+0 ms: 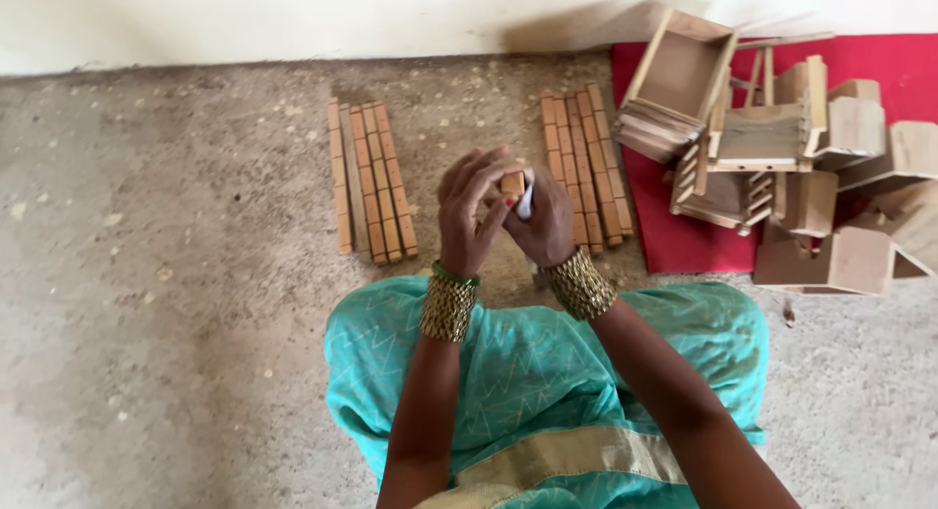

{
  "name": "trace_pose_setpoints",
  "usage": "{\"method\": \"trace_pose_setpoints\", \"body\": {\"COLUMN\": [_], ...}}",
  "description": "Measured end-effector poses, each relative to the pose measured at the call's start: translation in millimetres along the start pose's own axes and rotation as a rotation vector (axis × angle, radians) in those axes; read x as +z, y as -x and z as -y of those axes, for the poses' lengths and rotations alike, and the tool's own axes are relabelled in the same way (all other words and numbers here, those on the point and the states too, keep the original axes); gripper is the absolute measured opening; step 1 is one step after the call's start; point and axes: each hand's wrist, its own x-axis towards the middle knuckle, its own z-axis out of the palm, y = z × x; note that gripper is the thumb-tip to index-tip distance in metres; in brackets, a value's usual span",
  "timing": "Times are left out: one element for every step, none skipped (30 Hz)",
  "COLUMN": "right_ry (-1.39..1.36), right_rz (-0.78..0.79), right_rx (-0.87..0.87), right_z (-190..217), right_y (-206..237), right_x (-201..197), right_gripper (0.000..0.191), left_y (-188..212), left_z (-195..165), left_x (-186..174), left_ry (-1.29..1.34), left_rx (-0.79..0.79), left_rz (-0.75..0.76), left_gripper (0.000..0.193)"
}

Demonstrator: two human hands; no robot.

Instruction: The person sits on the floor and wipes wooden toy parts, including slatted sticks, small boxes and toy furniture pieces, one at a time with a cloth, placing wiped pieces into piles and moving each cleaned item aside before taking the next.

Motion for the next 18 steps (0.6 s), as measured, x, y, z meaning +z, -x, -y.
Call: {"method": "trace_pose_setpoints", "body": {"right_ry": [0.038,0.074,0.063,0.057,0.052,-0.013,-0.079,-0.146,0.053,0.248,0.287,0.318,0.340,0.350,0.389,0.423,0.460,0.429], "right_rz": [-0.074,-0.143,-0.175,-0.210,-0.243,-0.232,-0.223,-0.215,-0.074,0.069,0.032,0.002,0.199,0.404,0.475,0.552,0.628,0.603], "right_rx": [-0.073,-0.143,-0.111,-0.082,-0.048,0.000,0.044,0.093,0.193,0.287,0.139,-0.006,0.266,0.532,0.507,0.481,0.452,0.412], "right_z": [5.8,9.3,10.9,10.7,8.4,4.4,-1.7,-8.6,-15.0,-23.0,-30.0,-35.6,-40.4,-44.5,-48.4,-51.3,-53.2,-54.3], "right_y": [-6.8,-10.9,-11.1,-7.7,-0.5,9.1,18.6,30.8,43.0,52.9,65.0,76.4,83.0,87.8,91.6,94.4,97.2,98.7], "right_x": [-3.6,-5.8,-5.9,-4.6,-1.9,1.3,5.7,7.6,10.2,10.6,6.4,2.1,-2.5,-6.2,-10.6,-13.3,-15.4,-16.4], "right_gripper": [0.052,0.049,0.047,0.044,0.042,0.041,0.039,0.038,0.027,0.017,0.026,0.035,0.027,0.021,0.023,0.026,0.029,0.034], "left_y": [-3.1,-4.1,-5.1,-5.0,-1.6,2.8,9.5,19.5,31.1,42.2,52.8,65.7,78.8,91.9,103.5,113.0,118.9,121.0], "left_z": [-6.6,-13.0,-18.0,-22.7,-26.6,-28.9,-29.8,-30.2,-27.8,-21.9,-14.2,-5.7,2.6,9.5,14.9,18.5,21.0,22.6], "left_x": [-3.4,-6.6,-7.1,-4.2,0.6,8.2,18.9,31.7,44.9,59.8,75.8,89.1,101.0,111.5,120.7,129.5,136.7,143.4], "left_ry": [-0.043,-0.087,-0.128,-0.027,0.073,0.171,0.238,0.304,0.367,0.372,0.374,0.369,0.331,0.271,0.198,0.119,0.086,0.069], "left_rx": [0.013,0.024,0.039,0.002,-0.039,-0.078,-0.142,-0.210,-0.276,-0.302,-0.329,-0.361,-0.427,-0.499,-0.578,-0.645,-0.694,-0.741], "left_rz": [-0.002,-0.001,-0.004,0.022,0.053,0.082,0.067,0.058,0.051,0.050,0.045,0.040,0.104,0.206,0.326,0.438,0.468,0.475], "left_gripper": [0.030,0.027,0.024,0.026,0.029,0.034,0.045,0.058,0.072,0.072,0.071,0.070,0.071,0.072,0.073,0.074,0.076,0.078]}}
